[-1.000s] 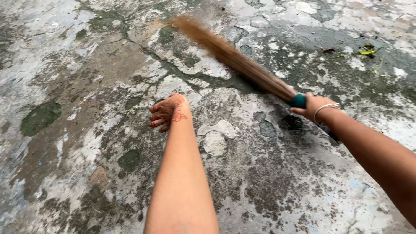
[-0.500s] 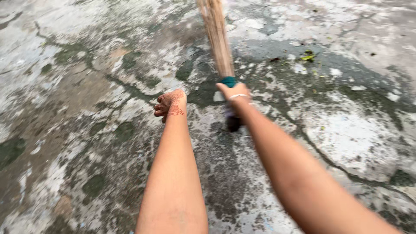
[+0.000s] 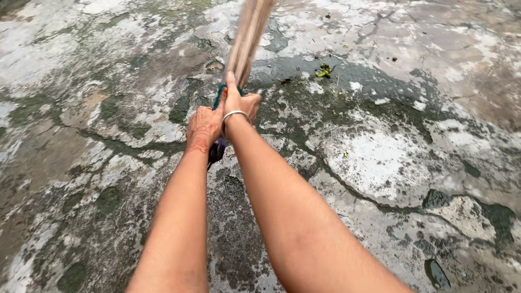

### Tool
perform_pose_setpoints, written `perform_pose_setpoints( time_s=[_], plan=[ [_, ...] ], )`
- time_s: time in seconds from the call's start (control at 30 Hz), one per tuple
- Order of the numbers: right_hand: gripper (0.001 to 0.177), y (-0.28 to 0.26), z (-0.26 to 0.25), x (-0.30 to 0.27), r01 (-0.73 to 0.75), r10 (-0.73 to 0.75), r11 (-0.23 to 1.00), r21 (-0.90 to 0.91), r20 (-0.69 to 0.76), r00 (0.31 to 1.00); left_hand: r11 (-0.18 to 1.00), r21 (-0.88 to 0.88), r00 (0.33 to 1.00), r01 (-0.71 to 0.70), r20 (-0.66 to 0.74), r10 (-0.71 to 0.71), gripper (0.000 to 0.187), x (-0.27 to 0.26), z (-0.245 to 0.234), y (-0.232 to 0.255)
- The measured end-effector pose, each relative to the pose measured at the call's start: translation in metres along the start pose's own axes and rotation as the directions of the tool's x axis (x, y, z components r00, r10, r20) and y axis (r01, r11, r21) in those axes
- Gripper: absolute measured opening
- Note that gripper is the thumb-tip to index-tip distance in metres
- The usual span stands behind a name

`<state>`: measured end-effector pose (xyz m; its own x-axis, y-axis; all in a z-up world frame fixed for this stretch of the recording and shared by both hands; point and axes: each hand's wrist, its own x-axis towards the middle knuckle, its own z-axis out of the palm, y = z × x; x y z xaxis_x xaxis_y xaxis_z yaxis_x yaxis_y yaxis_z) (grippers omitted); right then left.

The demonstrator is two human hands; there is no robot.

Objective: The person sweeps an outdoor concrete floor using a handheld broom made of sticks, moving debris into a pile.

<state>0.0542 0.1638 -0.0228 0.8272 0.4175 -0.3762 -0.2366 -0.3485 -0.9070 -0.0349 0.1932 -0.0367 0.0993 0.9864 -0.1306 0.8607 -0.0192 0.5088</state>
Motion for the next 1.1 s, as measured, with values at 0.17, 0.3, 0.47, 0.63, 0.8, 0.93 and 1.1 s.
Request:
perform_pose_setpoints(
  time_s=[0.17,0.3,0.47,0.63,0.8,0.93,1.1],
  plan=[
    [0.106,0.003,-0.025,0.038,-0.175,0.187,0.981,0.084,-0.179,0.966,0.903,0.307,0.953,-0.301,0.125,0.275,0.085,-0.017,0.007,0.015],
    [0.123,0.063,-0.039,0.095,-0.442,0.507,0.861,0.253,-0.512,0.694,0.609,0.474,0.771,-0.637,0.383,0.509,0.072,-0.019,0.04,0.037],
    [0.132,0.153,-0.06,0.133,-0.541,0.472,0.84,0.049,-0.558,0.683,0.322,0.461,0.56,-0.827,0.629,0.539,0.089,-0.011,0.105,0.037],
    [0.135,0.194,-0.029,0.114,-0.594,0.463,0.787,-0.167,-0.475,0.748,0.526,0.471,0.603,-0.708,0.791,0.104,0.076,0.015,0.152,-0.011],
    [0.14,0.189,0.033,0.085,-0.527,0.416,0.807,-0.267,-0.377,0.828,0.561,0.563,0.683,-0.607,0.73,0.006,0.065,0.052,0.154,-0.068],
    [0.138,0.167,0.064,0.086,-0.374,0.262,0.845,-0.383,-0.314,0.913,0.609,0.533,0.733,-0.587,0.669,0.121,0.069,0.081,0.116,-0.077],
    [0.13,0.144,0.054,0.085,-0.329,0.231,0.932,-0.151,-0.449,0.863,0.716,0.359,0.711,-0.599,0.651,0.268,0.062,0.085,0.094,-0.057]
  ],
)
